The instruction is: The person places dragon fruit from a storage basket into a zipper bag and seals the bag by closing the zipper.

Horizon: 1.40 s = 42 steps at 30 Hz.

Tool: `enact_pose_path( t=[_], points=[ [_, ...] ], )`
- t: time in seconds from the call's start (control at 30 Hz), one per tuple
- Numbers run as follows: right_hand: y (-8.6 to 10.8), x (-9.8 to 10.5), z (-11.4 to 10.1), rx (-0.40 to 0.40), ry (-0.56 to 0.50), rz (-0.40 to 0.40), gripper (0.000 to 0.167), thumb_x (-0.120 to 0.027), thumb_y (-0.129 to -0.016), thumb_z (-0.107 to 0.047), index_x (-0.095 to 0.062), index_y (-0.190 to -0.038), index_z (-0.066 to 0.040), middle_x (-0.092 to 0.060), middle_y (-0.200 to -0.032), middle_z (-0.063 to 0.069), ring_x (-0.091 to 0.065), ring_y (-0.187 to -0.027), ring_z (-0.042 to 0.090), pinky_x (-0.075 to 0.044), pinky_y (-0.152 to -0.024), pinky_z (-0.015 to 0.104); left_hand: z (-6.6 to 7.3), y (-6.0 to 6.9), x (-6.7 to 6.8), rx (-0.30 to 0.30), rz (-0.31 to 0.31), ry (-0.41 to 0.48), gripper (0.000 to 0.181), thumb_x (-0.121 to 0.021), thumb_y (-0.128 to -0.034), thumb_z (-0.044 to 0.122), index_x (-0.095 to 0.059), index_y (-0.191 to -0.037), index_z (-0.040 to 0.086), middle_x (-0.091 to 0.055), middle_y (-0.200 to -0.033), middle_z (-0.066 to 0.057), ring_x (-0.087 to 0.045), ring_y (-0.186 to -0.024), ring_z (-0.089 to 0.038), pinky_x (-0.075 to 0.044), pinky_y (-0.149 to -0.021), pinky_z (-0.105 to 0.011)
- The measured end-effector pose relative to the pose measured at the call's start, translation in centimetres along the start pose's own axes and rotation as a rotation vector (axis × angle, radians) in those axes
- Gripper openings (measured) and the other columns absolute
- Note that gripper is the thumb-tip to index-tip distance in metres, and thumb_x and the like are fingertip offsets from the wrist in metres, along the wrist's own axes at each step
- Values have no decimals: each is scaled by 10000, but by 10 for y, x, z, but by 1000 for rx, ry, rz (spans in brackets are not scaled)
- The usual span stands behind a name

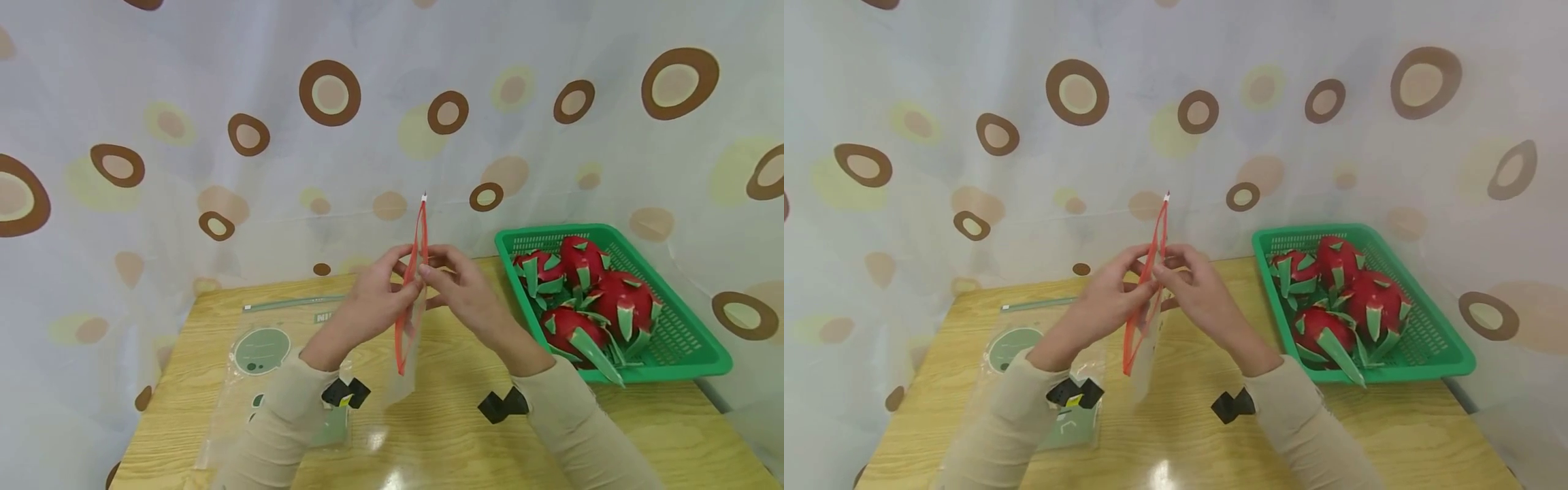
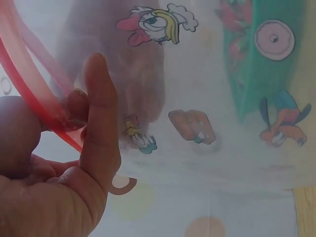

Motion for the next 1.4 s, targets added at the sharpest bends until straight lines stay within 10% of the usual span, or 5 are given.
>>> enact_pose_path(
  t=[0.77, 1.4],
  points=[
    [6, 31, 9, -64, 67, 95, 294, -547, -989, -34, -520, -1262, 72, -526, -960, 150, -670, -636, 119, -628, -661, 353, -10, -6, 29, 70, 173, -77, 428, -541, -971, 139, -458, -1385, 207, -536, -941, -106, -632, -455, -262, -598, -516, -394],
    [16, 77, 11, -78, 462, 205, 226, -519, -1003, -109, -601, -1197, -28, -563, -883, 141, -663, -596, 182, -556, -573, 274, -16, 5, 57, 43, 252, -201, 364, -488, -891, 4, -609, -1202, 150, -489, -931, -119, -621, -486, -238, -578, -476, -357]
  ],
)
Point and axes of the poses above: each hand's wrist, its own y-axis away from the middle knuckle, its own x-axis out of the back of the hand, z = x × y, the point moved 6 cm from there along -y, towards the middle knuckle
